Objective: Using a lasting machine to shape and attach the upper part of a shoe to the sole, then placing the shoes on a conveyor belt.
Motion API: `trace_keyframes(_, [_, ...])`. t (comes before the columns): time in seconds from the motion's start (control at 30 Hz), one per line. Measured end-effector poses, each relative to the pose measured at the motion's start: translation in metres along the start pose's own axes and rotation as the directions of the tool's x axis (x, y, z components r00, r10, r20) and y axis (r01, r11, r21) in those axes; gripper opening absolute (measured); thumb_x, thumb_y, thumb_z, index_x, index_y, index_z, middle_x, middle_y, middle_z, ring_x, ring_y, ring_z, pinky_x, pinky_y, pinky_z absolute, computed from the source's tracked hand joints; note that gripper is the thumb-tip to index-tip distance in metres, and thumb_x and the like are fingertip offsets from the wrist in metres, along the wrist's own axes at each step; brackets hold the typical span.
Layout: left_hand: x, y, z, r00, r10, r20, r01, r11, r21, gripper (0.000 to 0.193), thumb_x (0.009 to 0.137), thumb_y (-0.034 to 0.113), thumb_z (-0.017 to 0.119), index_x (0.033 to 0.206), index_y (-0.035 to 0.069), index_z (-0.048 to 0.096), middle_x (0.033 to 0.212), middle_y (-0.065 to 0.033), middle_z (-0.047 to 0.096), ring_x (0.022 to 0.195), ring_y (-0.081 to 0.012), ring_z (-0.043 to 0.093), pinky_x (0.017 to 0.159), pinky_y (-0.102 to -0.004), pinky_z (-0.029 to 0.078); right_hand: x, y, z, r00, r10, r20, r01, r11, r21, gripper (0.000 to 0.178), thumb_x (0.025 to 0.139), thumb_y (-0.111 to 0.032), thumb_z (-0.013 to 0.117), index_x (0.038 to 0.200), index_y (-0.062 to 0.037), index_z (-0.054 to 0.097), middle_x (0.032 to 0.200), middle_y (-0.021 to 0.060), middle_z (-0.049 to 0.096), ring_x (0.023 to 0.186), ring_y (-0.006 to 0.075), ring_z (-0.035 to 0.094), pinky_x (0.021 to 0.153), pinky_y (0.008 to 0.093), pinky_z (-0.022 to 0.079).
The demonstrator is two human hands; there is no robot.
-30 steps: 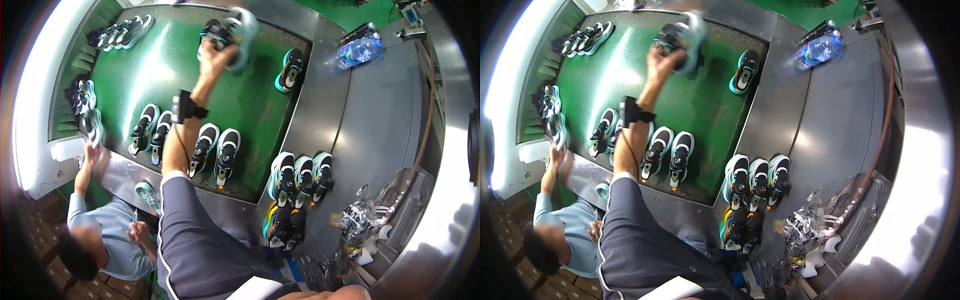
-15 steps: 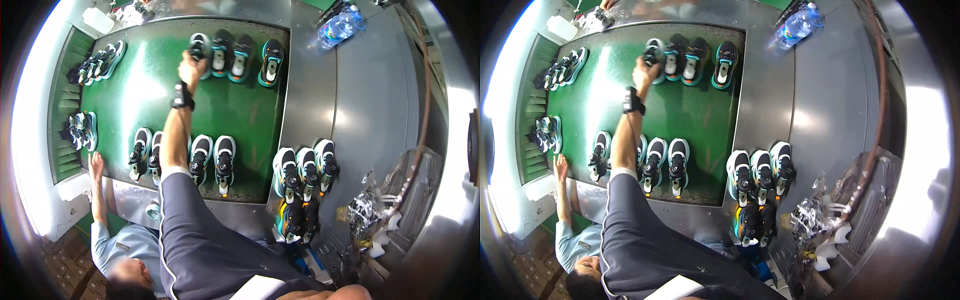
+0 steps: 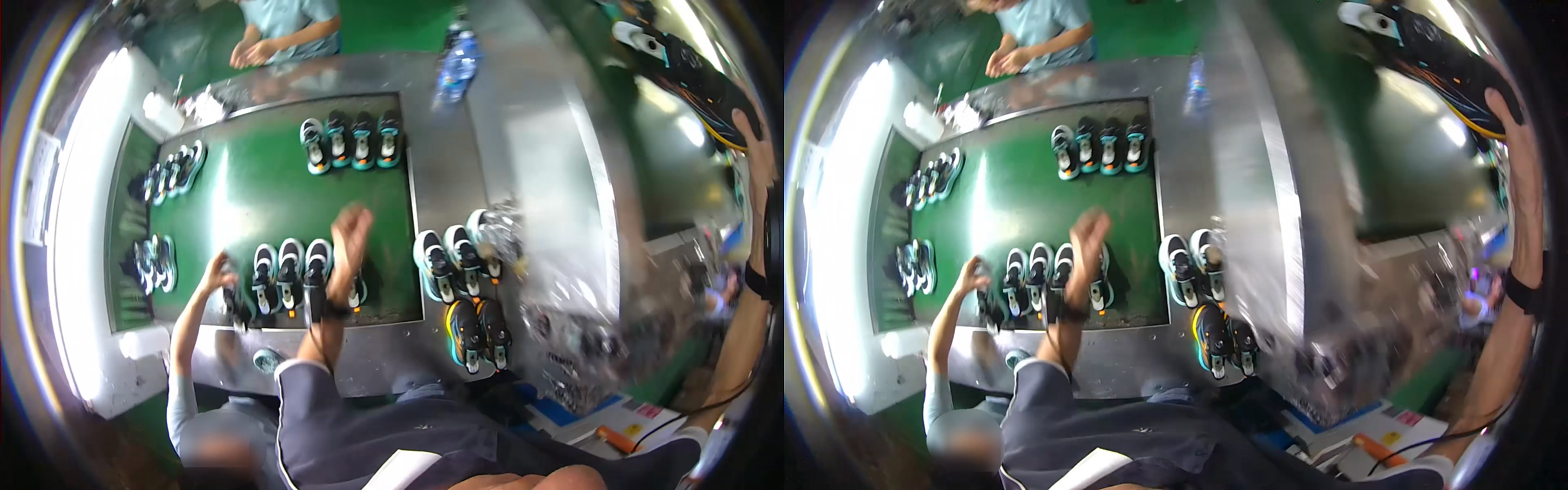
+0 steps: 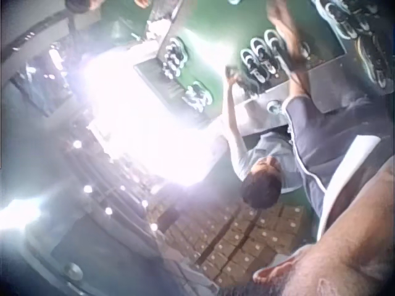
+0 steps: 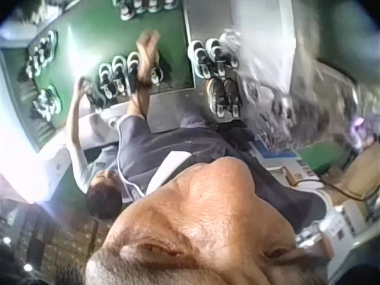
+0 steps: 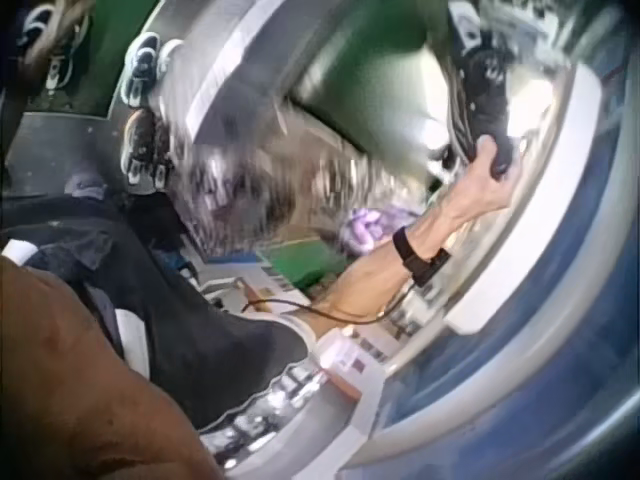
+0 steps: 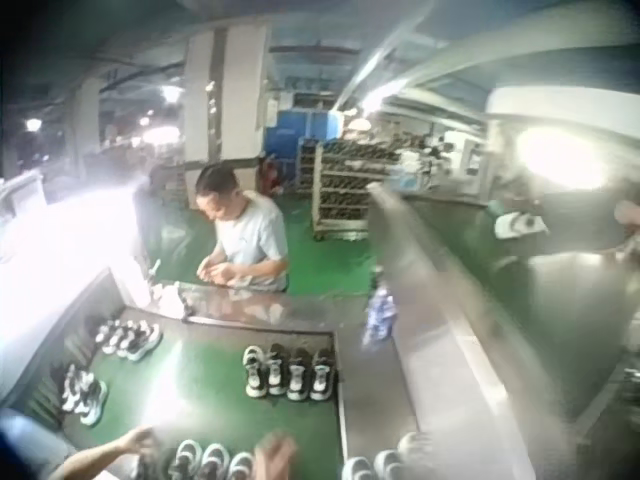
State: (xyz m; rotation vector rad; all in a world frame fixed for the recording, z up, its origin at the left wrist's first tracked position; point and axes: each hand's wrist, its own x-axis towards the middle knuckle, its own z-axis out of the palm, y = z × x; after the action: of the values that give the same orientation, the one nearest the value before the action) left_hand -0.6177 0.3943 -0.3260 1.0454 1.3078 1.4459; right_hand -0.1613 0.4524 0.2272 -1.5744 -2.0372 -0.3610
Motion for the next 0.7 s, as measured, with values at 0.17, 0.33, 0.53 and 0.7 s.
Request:
trace_keyframes(0.17, [-0.214, 0.128, 0.099, 0.387, -0.176, 0.905, 0.616, 0.780, -0.112, 0.041, 0.092, 0.022, 0.062, 0.124, -0.004, 0.056, 0.114, -0.0167, 0.065, 0.106, -0.0254, 0.062, 0.095, -0.0377, 0.048, -0.111, -0.023, -0.090, 0.963, 0.145, -0.227, -0.033, 0.900, 0.435, 0.040, 0.093, -0.019, 0.052, 0.129, 0.0002, 0.054, 0.127, 0.0091, 0.056, 0.119, 0.0171, 0.051, 0.104, 0.0304, 0.038])
trace_keyframes(0.33, [-0.308, 0.225, 0.221, -0.121, 0.211, 0.970, 0.879, 0.476, 0.005, 0.082, 0.090, 0.053, 0.051, 0.143, -0.004, 0.027, 0.137, -0.0279, 0.042, 0.124, -0.0403, 0.047, 0.108, -0.0501, 0.036, -0.292, -0.043, -0.153, 0.880, 0.345, -0.326, -0.160, 0.862, 0.480, 0.029, 0.086, -0.016, 0.059, 0.113, -0.0064, 0.065, 0.106, 0.0037, 0.064, 0.093, 0.0123, 0.061, 0.086, 0.0279, 0.047])
trace_keyframes(0.53, [-0.443, 0.303, 0.317, -0.516, 0.261, 0.816, 0.809, 0.459, 0.366, 0.097, 0.084, 0.073, 0.040, 0.144, -0.002, 0.026, 0.138, -0.0260, 0.042, 0.117, -0.0377, 0.053, 0.103, -0.0470, 0.041, -0.533, -0.061, -0.184, 0.666, 0.734, -0.132, -0.475, 0.553, 0.685, 0.032, 0.086, -0.012, 0.057, 0.115, 0.0001, 0.061, 0.099, 0.0080, 0.065, 0.089, 0.0132, 0.060, 0.082, 0.0281, 0.048])
trace_keyframes(0.7, [-0.592, 0.254, 0.369, -0.500, 0.013, 0.866, 0.736, 0.533, 0.417, 0.051, 0.101, 0.039, 0.033, 0.136, 0.003, 0.041, 0.130, -0.0177, 0.052, 0.110, -0.0308, 0.058, 0.095, -0.0447, 0.047, -0.736, -0.116, -0.213, 0.152, 0.931, -0.331, -0.506, 0.361, 0.783, 0.052, 0.095, -0.037, 0.050, 0.136, -0.0056, 0.043, 0.118, 0.0134, 0.060, 0.102, 0.0174, 0.059, 0.082, 0.0304, 0.051])
